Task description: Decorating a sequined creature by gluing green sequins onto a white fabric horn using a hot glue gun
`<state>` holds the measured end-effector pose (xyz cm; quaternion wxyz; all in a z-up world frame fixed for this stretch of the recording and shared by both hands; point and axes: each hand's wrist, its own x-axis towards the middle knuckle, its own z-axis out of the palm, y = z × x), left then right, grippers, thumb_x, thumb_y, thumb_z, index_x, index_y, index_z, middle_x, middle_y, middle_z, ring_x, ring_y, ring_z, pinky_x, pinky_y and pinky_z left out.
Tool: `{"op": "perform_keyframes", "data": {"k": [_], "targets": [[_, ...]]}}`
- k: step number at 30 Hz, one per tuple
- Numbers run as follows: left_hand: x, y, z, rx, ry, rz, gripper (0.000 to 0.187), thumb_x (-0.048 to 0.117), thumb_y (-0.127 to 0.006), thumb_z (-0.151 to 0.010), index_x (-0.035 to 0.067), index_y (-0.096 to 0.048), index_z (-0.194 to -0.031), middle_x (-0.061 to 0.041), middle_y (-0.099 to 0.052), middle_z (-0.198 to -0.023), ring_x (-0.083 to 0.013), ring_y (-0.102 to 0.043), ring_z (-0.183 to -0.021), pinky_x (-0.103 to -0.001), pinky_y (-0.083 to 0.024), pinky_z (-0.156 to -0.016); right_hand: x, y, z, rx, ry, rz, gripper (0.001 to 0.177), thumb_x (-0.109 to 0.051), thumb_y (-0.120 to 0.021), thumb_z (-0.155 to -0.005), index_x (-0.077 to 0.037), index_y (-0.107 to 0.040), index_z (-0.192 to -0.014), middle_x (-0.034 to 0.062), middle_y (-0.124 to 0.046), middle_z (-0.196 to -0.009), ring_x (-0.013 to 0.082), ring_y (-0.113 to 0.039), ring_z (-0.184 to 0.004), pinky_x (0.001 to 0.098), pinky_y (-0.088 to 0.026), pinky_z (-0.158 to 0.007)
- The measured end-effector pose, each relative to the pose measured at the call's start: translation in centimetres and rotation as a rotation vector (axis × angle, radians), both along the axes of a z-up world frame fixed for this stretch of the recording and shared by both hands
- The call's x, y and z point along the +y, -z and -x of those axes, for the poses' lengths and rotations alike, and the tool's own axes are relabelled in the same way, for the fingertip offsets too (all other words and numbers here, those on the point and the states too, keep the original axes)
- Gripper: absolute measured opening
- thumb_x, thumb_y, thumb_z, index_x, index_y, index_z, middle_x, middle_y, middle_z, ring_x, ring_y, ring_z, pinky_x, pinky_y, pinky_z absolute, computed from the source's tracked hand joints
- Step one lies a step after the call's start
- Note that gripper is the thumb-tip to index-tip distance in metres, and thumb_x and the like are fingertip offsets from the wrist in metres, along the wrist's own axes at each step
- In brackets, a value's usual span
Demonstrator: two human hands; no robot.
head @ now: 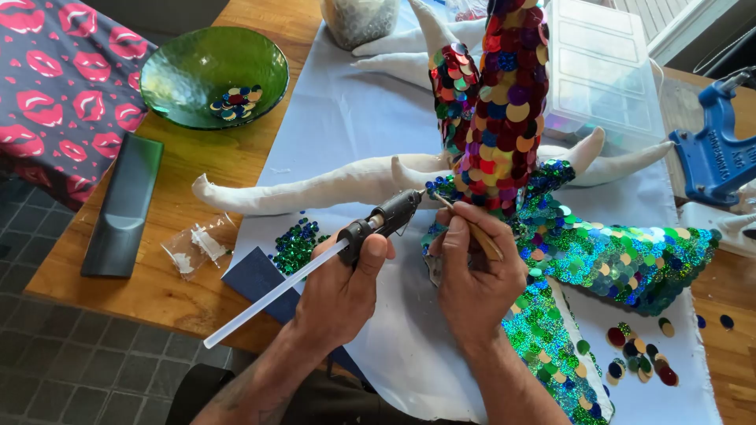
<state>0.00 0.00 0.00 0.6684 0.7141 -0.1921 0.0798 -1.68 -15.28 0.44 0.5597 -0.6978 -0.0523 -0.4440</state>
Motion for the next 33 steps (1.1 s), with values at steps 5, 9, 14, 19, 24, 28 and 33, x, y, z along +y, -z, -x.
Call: {"op": "perform_keyframes", "data": {"k": [5,9,14,19,24,28,33], "targets": [[0.0,0.4,-0.3,-0.001,-0.011,-0.032,0.048,0.040,-0.042,-0.108,0.011,-0.067,-0.080,-0.005,-0.044,-0.042,-0.0154,-0.053,-0.035,-0.029,-0.048,-0.047,0.1,0.0,0.0,0.007,0.001,-0.001,0.013,0.007,-0.061,-0.100,0.009,-0.068,-0.111,0.0233,-0.076,-0.089,0.0169,-0.070,-0.057,0.0294,-0.058,-0.055],[0.0,0.4,-0.3,-0.021,-0.028,-0.065,0.048,0.040,-0.043,-0.108,0.011,-0.067,-0.077,-0.006,-0.044,-0.045,-0.0171,-0.051,-0.038,-0.031,-0.048,-0.048,0.0,0.0,0.0,0.033,0.002,0.010,0.015,0.005,-0.061,-0.101,0.007,-0.068,-0.113,0.0223,-0.076,-0.091,0.0163,-0.071,-0.059,0.0293,-0.058,-0.057],[0.0,0.2,-0.1,-0.037,-0.041,-0.060,0.047,0.042,-0.044,-0.108,0.013,-0.067,-0.079,-0.006,-0.044,-0.045,-0.0173,-0.050,-0.038,-0.031,-0.048,-0.049,0.0,-0.2,0.0,0.035,0.007,0.034,0.015,0.005,-0.061,-0.101,0.007,-0.068,-0.114,0.0220,-0.076,-0.091,0.0156,-0.070,-0.058,0.0290,-0.058,-0.056],[0.3,-0.2,0.3,-0.030,-0.037,-0.035,0.048,0.044,-0.043,-0.107,0.013,-0.067,-0.081,-0.004,-0.044,-0.046,-0.0149,-0.050,-0.041,-0.031,-0.049,-0.051,0.1,-0.3,0.0,0.035,0.020,0.056,0.014,0.005,-0.064,-0.100,0.007,-0.070,-0.112,0.0210,-0.076,-0.089,0.0143,-0.068,-0.057,0.0287,-0.057,-0.054],[1.1,-0.7,1.0,0.116,0.002,-0.126,0.053,0.055,-0.039,-0.101,0.011,-0.068,-0.090,0.002,-0.050,-0.067,-0.0114,-0.041,-0.054,-0.030,-0.037,-0.053,0.5,-0.5,0.4,0.143,0.072,0.150,0.017,-0.005,-0.062,-0.103,0.001,-0.067,-0.118,0.0173,-0.078,-0.101,0.0167,-0.075,-0.075,0.0259,-0.062,-0.065],[1.4,-0.8,1.3,0.142,0.018,-0.092,0.052,0.055,-0.041,-0.100,0.011,-0.068,-0.091,0.004,-0.044,-0.060,-0.0087,-0.038,-0.047,-0.029,-0.034,-0.047,0.6,-0.6,0.3,0.121,0.087,0.180,0.017,-0.003,-0.063,-0.103,0.003,-0.068,-0.118,0.0191,-0.078,-0.103,0.0228,-0.079,-0.097,0.0281,-0.064,-0.083],[1.9,-0.6,2.0,0.130,0.002,-0.062,0.052,0.055,-0.041,-0.100,0.013,-0.069,-0.090,0.005,-0.040,-0.059,-0.0074,-0.036,-0.045,-0.027,-0.033,-0.047,0.5,-0.6,0.4,0.107,0.078,0.171,0.017,-0.001,-0.063,-0.103,0.005,-0.067,-0.118,0.0195,-0.077,-0.104,0.0242,-0.079,-0.099,0.0302,-0.065,-0.089]]}}
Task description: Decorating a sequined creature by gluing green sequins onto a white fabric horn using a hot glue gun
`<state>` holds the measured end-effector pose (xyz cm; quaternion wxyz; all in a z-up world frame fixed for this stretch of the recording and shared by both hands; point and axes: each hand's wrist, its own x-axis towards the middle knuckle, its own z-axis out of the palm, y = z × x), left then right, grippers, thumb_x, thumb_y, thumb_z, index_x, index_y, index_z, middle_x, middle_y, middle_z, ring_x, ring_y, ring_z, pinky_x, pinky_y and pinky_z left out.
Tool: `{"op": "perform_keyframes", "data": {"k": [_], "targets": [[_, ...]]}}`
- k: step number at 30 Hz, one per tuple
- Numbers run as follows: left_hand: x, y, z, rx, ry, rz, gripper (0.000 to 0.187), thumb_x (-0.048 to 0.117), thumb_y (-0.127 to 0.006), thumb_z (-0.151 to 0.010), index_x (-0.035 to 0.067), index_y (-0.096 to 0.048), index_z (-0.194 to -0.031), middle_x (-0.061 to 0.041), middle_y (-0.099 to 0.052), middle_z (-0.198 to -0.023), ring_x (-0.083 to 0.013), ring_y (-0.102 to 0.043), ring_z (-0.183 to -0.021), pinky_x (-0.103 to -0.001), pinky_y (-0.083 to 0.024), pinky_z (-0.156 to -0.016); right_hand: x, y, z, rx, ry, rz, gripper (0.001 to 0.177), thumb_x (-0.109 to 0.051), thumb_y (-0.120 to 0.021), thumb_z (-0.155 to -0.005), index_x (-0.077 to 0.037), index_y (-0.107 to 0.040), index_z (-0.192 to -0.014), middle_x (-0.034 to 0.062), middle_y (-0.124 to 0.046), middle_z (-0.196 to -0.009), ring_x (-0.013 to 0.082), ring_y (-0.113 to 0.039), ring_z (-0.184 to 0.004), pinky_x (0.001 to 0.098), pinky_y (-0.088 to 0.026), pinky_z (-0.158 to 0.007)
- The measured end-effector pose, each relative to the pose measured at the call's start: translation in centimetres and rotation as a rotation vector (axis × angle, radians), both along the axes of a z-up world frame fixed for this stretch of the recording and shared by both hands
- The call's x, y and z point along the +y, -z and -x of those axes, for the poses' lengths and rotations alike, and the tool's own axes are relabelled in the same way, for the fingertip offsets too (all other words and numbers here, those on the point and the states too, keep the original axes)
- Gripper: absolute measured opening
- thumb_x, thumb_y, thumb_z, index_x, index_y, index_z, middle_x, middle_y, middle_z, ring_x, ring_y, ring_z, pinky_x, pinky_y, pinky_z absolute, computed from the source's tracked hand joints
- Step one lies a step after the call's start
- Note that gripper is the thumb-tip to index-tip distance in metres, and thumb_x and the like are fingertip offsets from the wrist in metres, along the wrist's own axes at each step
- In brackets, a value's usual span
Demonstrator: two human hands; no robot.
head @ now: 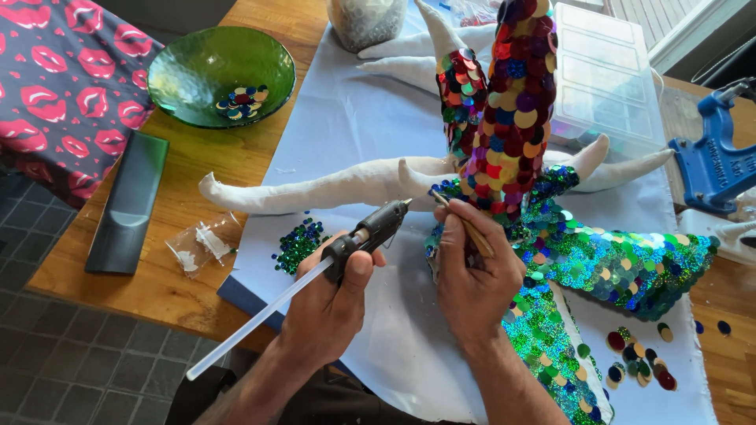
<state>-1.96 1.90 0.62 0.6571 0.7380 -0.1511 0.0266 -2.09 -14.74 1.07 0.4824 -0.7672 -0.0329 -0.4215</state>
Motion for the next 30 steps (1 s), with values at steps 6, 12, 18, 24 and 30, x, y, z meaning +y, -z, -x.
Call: {"op": "perform_keyframes", "data": {"k": [6,12,18,24,30], "targets": [[1.3,0.2,1.7,0.172,0.064,0.171,0.057,0.061,-0.049,-0.093,0.008,-0.070,-0.097,0.007,-0.041,-0.044,-0.0034,-0.042,-0.031,-0.020,-0.030,-0.034,-0.6,1.1,1.5,-0.140,-0.082,-0.127,0.013,-0.003,-0.060,-0.106,-0.001,-0.065,-0.118,0.0144,-0.076,-0.099,0.0113,-0.066,-0.061,0.0211,-0.057,-0.054],[4.1,0.9,3.8,0.090,0.037,0.124,0.074,0.072,-0.043,-0.094,0.003,-0.070,-0.100,0.005,-0.041,-0.036,-0.0043,-0.039,-0.032,-0.028,-0.060,-0.084,0.1,4.0,3.3,0.078,-0.117,-0.062,0.011,-0.001,-0.062,-0.093,-0.001,-0.071,-0.100,0.0103,-0.073,-0.085,0.0151,-0.071,-0.072,0.0240,-0.059,-0.063],[7.0,4.5,5.4,0.171,-0.081,0.306,0.075,0.074,-0.055,-0.087,0.001,-0.069,-0.101,0.003,-0.050,-0.047,-0.0041,-0.036,-0.028,-0.020,-0.023,-0.027,2.8,5.9,2.8,0.568,-0.317,-0.144,0.014,-0.017,-0.069,-0.092,-0.013,-0.079,-0.102,0.0007,-0.080,-0.084,0.0102,-0.071,-0.071,0.0247,-0.055,-0.058],[8.9,5.4,6.1,0.160,-0.141,0.218,0.068,0.064,-0.045,-0.096,0.001,-0.071,-0.102,0.000,-0.044,-0.042,-0.0085,-0.038,-0.026,-0.023,-0.029,-0.034,4.7,6.3,1.0,0.580,-0.412,-0.102,0.017,-0.018,-0.065,-0.095,-0.008,-0.076,-0.103,0.0041,-0.080,-0.087,0.0132,-0.074,-0.080,0.0267,-0.056,-0.067],[8.7,5.3,5.9,0.140,-0.125,0.190,0.071,0.070,-0.044,-0.094,0.004,-0.070,-0.100,-0.004,-0.058,-0.060,-0.0069,-0.042,-0.027,-0.018,-0.029,-0.036,5.0,6.5,0.6,0.524,-0.425,0.014,0.016,-0.016,-0.066,-0.096,-0.007,-0.075,-0.106,0.0062,-0.081,-0.092,0.0159,-0.077,-0.082,0.0270,-0.061,-0.068]]}}
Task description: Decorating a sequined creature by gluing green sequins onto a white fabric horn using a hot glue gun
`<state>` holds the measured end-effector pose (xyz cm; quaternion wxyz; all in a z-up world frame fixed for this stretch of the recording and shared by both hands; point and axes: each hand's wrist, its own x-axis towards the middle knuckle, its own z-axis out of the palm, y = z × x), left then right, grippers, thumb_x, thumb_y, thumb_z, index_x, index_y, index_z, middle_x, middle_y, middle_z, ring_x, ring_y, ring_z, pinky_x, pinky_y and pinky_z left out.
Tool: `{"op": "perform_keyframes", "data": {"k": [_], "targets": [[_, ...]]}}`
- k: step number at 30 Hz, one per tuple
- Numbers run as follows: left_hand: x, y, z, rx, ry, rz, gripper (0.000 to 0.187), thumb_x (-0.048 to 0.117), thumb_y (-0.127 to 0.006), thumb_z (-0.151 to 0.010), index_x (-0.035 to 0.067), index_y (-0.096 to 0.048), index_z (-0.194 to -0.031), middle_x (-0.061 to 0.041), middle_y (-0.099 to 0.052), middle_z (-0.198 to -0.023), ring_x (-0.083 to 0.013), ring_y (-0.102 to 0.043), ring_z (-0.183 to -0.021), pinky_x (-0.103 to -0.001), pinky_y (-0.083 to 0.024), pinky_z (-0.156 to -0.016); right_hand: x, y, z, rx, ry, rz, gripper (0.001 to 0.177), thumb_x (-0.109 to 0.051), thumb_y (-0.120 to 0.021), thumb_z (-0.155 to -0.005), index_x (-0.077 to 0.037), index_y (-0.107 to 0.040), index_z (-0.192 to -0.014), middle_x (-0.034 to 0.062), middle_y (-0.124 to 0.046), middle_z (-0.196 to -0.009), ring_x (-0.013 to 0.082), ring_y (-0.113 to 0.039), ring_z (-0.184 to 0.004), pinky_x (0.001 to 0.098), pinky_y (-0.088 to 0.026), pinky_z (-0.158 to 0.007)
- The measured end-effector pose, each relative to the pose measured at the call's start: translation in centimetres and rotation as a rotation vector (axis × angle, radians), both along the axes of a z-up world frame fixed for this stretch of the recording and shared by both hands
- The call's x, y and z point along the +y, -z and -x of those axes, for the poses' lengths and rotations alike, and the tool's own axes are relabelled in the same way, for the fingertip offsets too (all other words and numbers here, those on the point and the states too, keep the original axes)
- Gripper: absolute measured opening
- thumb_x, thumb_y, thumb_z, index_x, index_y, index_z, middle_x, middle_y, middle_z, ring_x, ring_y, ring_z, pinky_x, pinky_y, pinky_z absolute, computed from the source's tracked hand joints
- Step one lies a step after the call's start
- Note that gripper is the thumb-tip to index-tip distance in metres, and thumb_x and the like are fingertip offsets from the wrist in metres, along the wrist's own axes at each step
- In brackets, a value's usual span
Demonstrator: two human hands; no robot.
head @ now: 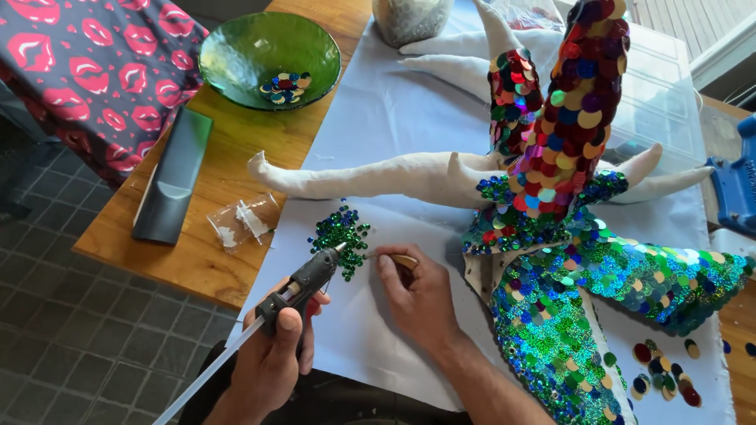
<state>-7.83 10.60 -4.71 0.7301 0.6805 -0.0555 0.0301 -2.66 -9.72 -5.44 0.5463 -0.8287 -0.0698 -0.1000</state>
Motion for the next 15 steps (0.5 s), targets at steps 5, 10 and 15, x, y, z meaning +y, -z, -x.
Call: {"op": "perform_keyframes", "data": {"k": [5,10,15], "targets": [[-0.1,-0.3,0.1,0.015,0.007,-0.011,0.069,0.069,-0.044,-0.094,0.005,-0.070,-0.099,0.002,-0.048,-0.044,-0.0072,-0.040,-0.027,-0.021,-0.049,-0.061,0.2,0.3,0.0,-0.069,-0.033,0.045,0.017,-0.012,-0.066,-0.096,-0.004,-0.075,-0.107,0.0097,-0.081,-0.097,0.0184,-0.079,-0.086,0.0272,-0.064,-0.072],[-0.6,-1.3,0.0,0.032,0.020,-0.027,0.071,0.070,-0.043,-0.093,0.005,-0.071,-0.099,0.002,-0.040,-0.036,-0.0077,-0.038,-0.027,-0.022,-0.047,-0.059,0.1,0.1,0.5,-0.080,-0.021,0.016,0.016,-0.010,-0.066,-0.095,-0.004,-0.075,-0.107,0.0099,-0.081,-0.100,0.0192,-0.079,-0.092,0.0281,-0.064,-0.078],[-2.0,-2.3,-0.6,-0.031,0.092,0.049,0.067,0.064,-0.045,-0.097,0.001,-0.067,-0.102,0.004,-0.040,-0.035,-0.0053,-0.034,-0.030,-0.024,-0.055,-0.082,-1.5,-0.2,1.8,-0.027,0.186,-0.202,0.013,-0.011,-0.066,-0.097,-0.009,-0.076,-0.104,0.0047,-0.079,-0.086,0.0094,-0.063,-0.060,0.0243,-0.051,-0.049]]}}
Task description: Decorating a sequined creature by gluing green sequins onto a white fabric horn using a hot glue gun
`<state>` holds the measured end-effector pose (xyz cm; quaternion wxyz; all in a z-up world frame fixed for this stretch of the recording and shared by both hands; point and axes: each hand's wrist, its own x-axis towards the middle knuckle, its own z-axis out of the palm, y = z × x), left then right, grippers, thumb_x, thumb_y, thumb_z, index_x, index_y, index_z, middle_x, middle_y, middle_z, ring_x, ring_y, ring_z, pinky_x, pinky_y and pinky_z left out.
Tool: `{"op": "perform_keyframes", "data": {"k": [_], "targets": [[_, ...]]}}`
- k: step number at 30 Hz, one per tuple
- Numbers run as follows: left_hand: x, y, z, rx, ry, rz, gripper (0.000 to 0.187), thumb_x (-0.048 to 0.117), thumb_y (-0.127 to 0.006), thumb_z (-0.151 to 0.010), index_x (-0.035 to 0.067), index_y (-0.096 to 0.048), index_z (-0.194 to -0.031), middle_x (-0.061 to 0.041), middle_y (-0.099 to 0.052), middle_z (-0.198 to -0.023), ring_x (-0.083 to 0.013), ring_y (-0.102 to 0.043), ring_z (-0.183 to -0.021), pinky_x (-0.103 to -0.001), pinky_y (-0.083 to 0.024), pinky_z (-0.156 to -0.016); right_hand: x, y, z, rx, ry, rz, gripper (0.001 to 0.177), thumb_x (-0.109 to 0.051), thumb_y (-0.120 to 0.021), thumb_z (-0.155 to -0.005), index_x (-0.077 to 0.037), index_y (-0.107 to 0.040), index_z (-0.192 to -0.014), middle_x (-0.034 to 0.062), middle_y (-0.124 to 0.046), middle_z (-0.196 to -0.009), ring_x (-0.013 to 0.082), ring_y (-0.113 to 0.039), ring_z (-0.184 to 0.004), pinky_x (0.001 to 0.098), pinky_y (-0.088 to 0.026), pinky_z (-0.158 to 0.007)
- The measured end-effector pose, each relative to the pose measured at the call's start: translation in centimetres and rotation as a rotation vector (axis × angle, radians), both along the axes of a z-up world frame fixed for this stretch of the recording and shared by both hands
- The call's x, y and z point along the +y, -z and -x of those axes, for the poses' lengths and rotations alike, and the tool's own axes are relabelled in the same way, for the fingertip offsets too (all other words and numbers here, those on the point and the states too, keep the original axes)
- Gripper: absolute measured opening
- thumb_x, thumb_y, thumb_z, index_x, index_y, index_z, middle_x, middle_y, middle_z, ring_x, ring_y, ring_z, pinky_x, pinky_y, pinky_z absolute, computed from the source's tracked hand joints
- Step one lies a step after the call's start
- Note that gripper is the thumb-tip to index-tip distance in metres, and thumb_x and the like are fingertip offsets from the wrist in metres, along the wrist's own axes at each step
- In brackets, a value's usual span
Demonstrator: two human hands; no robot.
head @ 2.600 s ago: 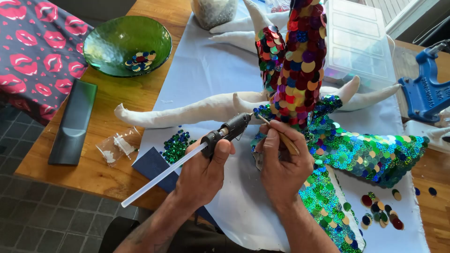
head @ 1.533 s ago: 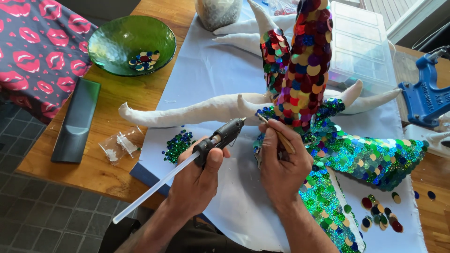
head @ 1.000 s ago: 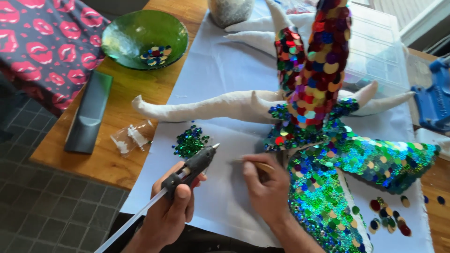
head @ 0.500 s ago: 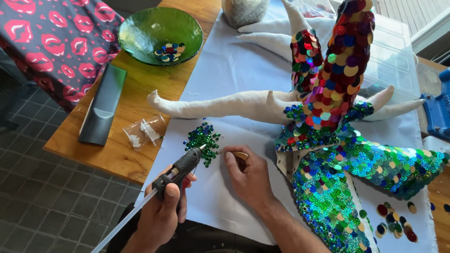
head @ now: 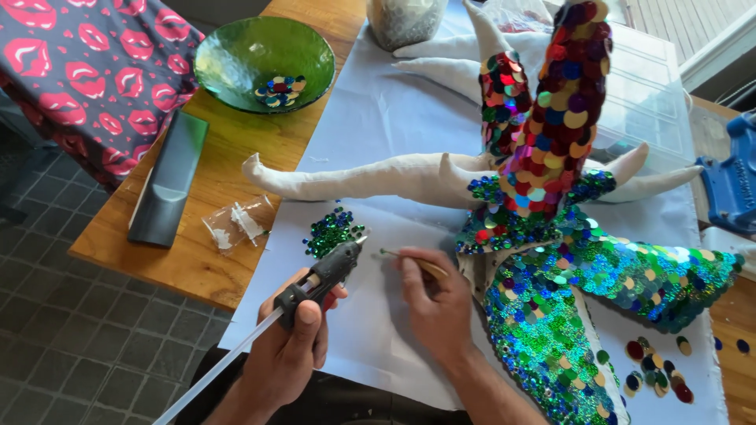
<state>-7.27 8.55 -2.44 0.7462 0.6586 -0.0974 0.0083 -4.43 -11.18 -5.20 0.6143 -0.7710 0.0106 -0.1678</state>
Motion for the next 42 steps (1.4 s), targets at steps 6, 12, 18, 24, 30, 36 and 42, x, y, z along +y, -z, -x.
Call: {"op": "perform_keyframes", "data": {"k": [6,12,18,24,30,36,42], "targets": [[-3.8,-1.5,-2.0,-0.043,0.032,-0.105,0.070,0.070,-0.046,-0.090,0.006,-0.074,-0.095,0.002,-0.062,-0.082,-0.0045,-0.040,-0.047,-0.022,-0.033,-0.044,-1.8,-1.7,1.5,-0.369,0.189,-0.029,0.010,-0.002,-0.063,-0.098,0.000,-0.068,-0.106,0.0132,-0.076,-0.089,0.0110,-0.062,-0.058,0.0225,-0.052,-0.052],[-7.2,-3.7,-4.1,-0.309,0.017,-0.311,0.054,0.056,-0.035,-0.103,0.015,-0.070,-0.092,0.003,-0.052,-0.071,-0.0126,-0.044,-0.054,-0.031,-0.039,-0.057,-3.5,-5.1,0.2,-0.421,0.345,-0.050,0.010,0.000,-0.059,-0.104,0.002,-0.066,-0.111,0.0184,-0.075,-0.093,0.0137,-0.063,-0.057,0.0235,-0.055,-0.054],[-8.7,-2.5,-5.7,-0.170,0.060,-0.253,0.053,0.056,-0.040,-0.101,0.011,-0.066,-0.089,0.004,-0.041,-0.060,-0.0093,-0.036,-0.047,-0.029,-0.032,-0.048,-4.5,-6.1,-0.7,-0.374,0.314,0.029,0.013,-0.005,-0.061,-0.104,0.001,-0.066,-0.115,0.0158,-0.077,-0.096,0.0170,-0.071,-0.062,0.0252,-0.062,-0.059],[-8.8,-2.3,-6.1,-0.123,0.079,-0.272,0.052,0.054,-0.040,-0.101,0.011,-0.066,-0.090,0.002,-0.045,-0.057,-0.0099,-0.041,-0.043,-0.031,-0.036,-0.047,-4.3,-5.5,-1.2,-0.390,0.304,0.038,0.015,-0.006,-0.063,-0.103,0.001,-0.067,-0.115,0.0179,-0.077,-0.098,0.0184,-0.073,-0.064,0.0257,-0.065,-0.060],[-9.0,-1.4,-6.8,-0.280,-0.026,-0.214,0.047,0.042,-0.042,-0.107,0.013,-0.069,-0.081,-0.005,-0.045,-0.044,-0.0176,-0.052,-0.038,-0.031,-0.049,-0.050,-4.6,-5.2,-2.0,-0.531,0.276,0.046,0.014,0.008,-0.064,-0.098,0.009,-0.069,-0.111,0.0231,-0.077,-0.089,0.0178,-0.071,-0.056,0.0302,-0.058,-0.053],[-9.1,-0.9,-6.9,-0.268,-0.024,-0.231,0.047,0.043,-0.043,-0.107,0.013,-0.068,-0.079,-0.006,-0.045,-0.044,-0.0185,-0.053,-0.038,-0.032,-0.049,-0.051,-4.6,-5.0,-2.1,-0.530,0.276,0.060,0.015,0.007,-0.063,-0.099,0.009,-0.069,-0.112,0.0228,-0.076,-0.089,0.0156,-0.069,-0.056,0.0290,-0.057,-0.053],[-8.9,-0.7,-7.0,-0.289,-0.032,-0.264,0.047,0.045,-0.044,-0.107,0.014,-0.067,-0.080,-0.007,-0.047,-0.048,-0.0212,-0.051,-0.041,-0.034,-0.049,-0.052,-4.5,-5.1,-2.0,-0.538,0.295,0.085,0.014,0.006,-0.065,-0.098,0.008,-0.071,-0.111,0.0215,-0.076,-0.088,0.0136,-0.067,-0.056,0.0277,-0.055,-0.052]]}}
